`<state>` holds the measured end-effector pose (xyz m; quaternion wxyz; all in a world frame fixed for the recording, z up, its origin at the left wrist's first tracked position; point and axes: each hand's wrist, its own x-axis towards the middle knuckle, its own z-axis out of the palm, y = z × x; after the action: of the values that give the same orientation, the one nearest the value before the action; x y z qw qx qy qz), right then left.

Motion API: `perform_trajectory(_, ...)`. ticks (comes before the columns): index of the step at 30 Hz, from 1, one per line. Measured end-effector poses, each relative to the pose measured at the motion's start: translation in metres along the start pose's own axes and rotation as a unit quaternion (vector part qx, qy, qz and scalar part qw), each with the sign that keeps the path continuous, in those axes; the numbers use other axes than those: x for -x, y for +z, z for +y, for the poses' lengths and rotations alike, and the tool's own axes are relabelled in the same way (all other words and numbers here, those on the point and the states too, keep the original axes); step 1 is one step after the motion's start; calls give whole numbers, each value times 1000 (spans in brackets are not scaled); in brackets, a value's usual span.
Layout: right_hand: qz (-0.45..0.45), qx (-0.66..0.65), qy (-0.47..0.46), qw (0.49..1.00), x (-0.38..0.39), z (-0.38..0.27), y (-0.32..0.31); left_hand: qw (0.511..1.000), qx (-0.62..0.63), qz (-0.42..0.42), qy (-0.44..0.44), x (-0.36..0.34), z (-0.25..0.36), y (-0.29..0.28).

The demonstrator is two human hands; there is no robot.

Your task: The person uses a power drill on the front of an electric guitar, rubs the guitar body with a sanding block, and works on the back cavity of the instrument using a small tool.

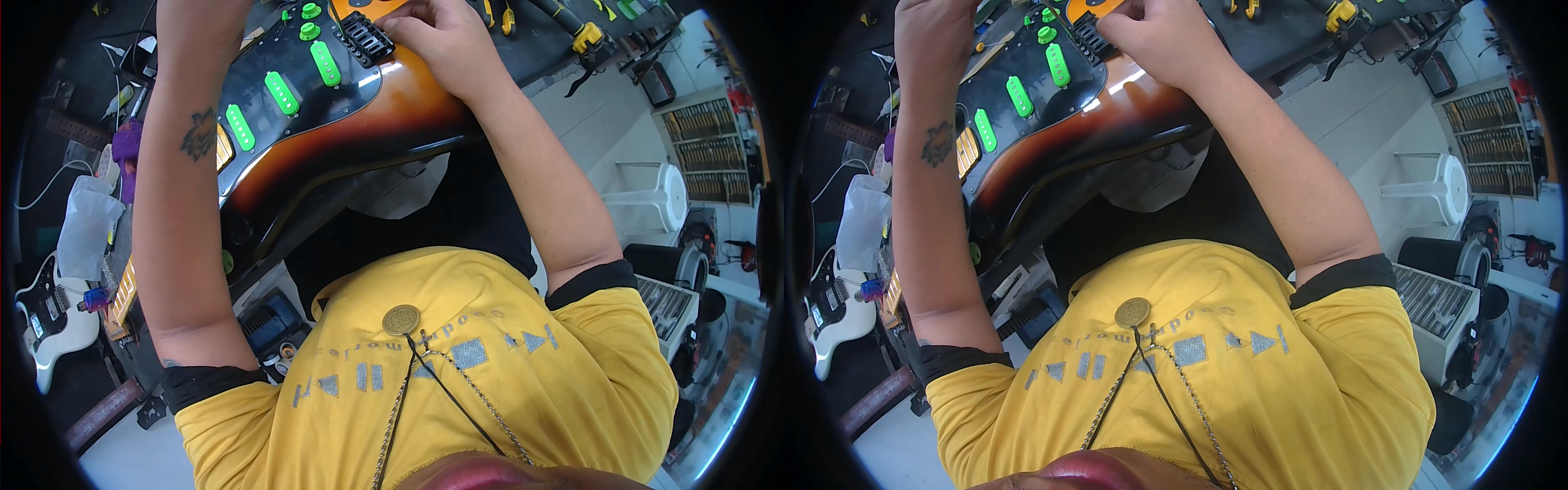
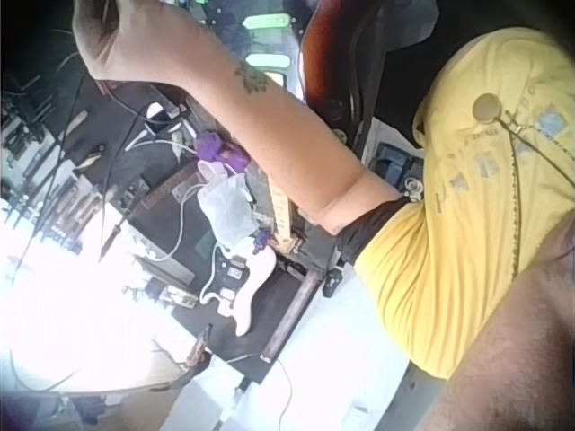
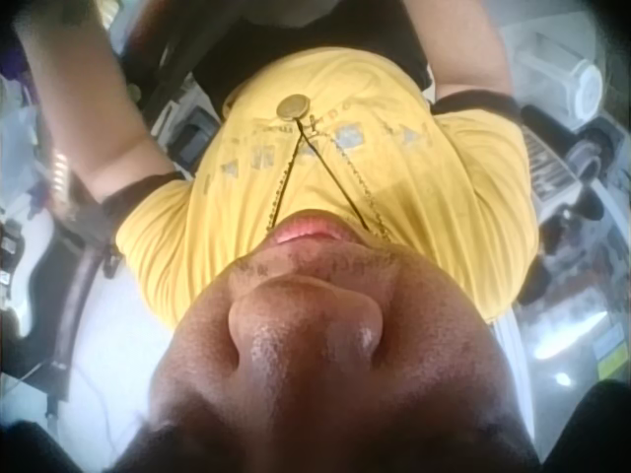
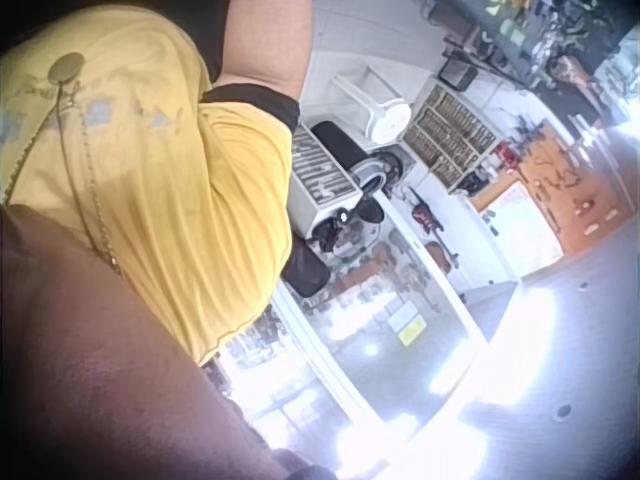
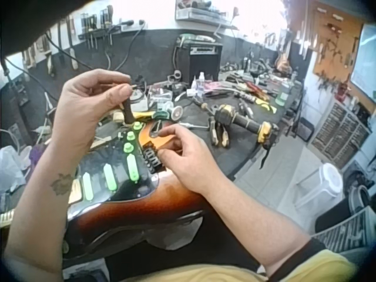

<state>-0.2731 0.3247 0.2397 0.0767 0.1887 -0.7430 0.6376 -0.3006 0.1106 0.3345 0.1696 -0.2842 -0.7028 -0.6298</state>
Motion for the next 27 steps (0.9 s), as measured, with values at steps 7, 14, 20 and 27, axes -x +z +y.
perform_trajectory(7,-2,-11,-3,1000,0,5,-2,997,-18,3,72,-1,-3,7)
perform_trajectory(14,1,7,0,1000,1,-1,-1,999,17,27,37,3,-4,7)
perform_trajectory(20,2,2,-9,1000,0,3,-2,997,-42,44,43,-1,-4,2)
perform_trajectory(27,-1,1,-9,1000,0,3,-1,997,-31,33,58,-1,-4,2)
